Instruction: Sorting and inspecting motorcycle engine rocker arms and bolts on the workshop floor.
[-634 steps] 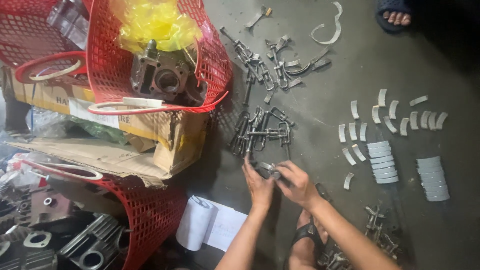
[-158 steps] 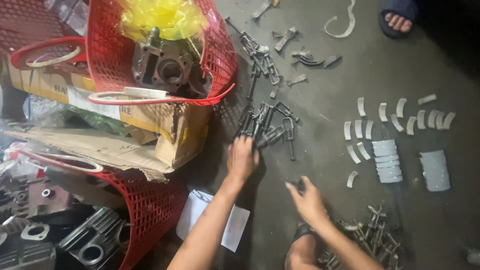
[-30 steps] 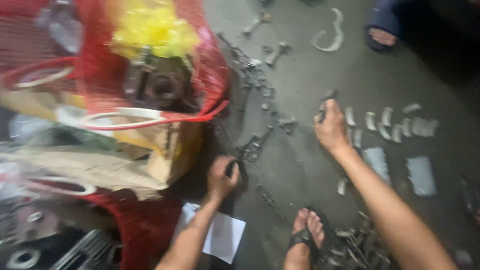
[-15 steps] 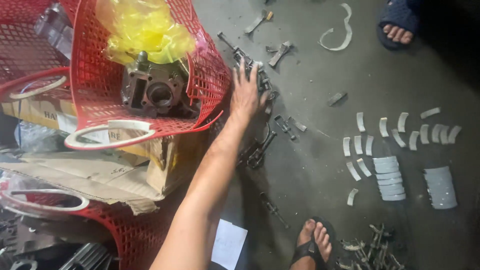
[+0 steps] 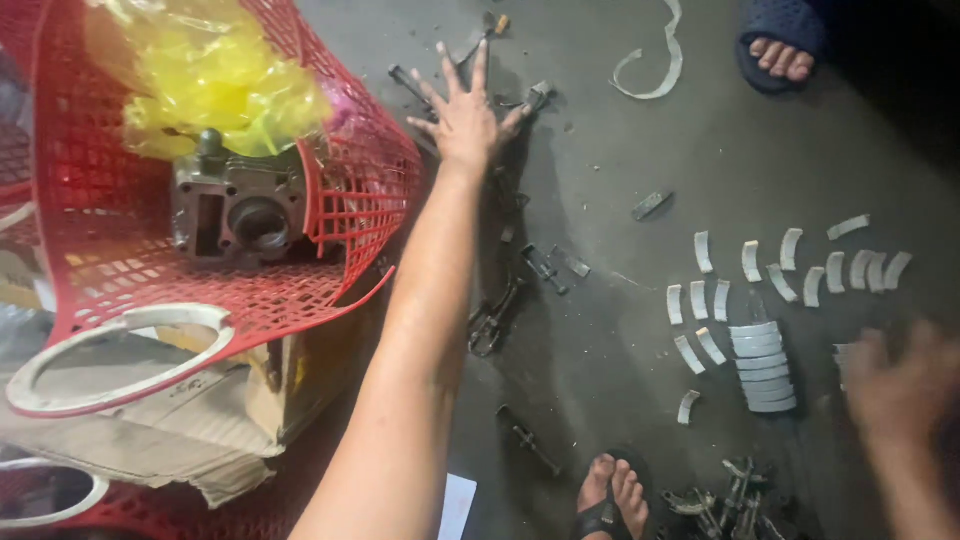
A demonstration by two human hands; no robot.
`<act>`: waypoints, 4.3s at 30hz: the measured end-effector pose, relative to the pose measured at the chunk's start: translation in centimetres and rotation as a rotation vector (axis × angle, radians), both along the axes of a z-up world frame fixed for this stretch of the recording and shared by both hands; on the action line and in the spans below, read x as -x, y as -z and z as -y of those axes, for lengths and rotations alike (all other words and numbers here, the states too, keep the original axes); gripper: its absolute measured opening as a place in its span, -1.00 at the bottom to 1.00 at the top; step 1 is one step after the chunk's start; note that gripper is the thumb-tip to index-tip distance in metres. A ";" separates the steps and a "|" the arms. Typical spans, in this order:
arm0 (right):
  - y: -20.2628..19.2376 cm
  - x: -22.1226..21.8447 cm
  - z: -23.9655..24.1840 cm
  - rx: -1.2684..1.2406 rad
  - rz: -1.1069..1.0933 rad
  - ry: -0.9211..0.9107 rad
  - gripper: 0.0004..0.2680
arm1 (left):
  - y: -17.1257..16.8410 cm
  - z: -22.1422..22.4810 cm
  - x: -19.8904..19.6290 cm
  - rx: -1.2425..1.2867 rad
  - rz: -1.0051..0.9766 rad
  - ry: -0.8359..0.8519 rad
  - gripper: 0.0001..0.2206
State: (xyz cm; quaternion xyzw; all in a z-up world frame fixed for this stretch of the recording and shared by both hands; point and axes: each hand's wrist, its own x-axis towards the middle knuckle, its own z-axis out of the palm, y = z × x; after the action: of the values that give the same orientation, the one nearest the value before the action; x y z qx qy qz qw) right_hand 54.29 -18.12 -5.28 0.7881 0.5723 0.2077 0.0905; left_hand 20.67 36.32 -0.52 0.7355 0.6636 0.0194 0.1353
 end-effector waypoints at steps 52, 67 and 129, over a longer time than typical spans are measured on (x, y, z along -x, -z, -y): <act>-7.4 7.7 -1.6 -0.263 -0.829 0.202 -0.84 | -0.2 36.4 12.4 -0.026 0.091 0.607 -0.63; -4.7 1.9 4.5 -0.256 -0.716 0.273 -0.85 | -2.1 41.4 16.4 0.304 1.325 -0.443 -0.66; -4.9 20.6 -25.7 0.433 -0.616 -0.280 -0.59 | 2.9 32.5 16.6 0.002 0.792 0.286 -0.67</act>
State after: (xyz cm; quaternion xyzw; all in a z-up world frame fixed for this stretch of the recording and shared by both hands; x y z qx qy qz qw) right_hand 33.72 7.58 -0.36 0.6906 0.7050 -0.1533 0.0494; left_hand 4.04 3.86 -3.40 0.7557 0.4517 0.2808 0.3820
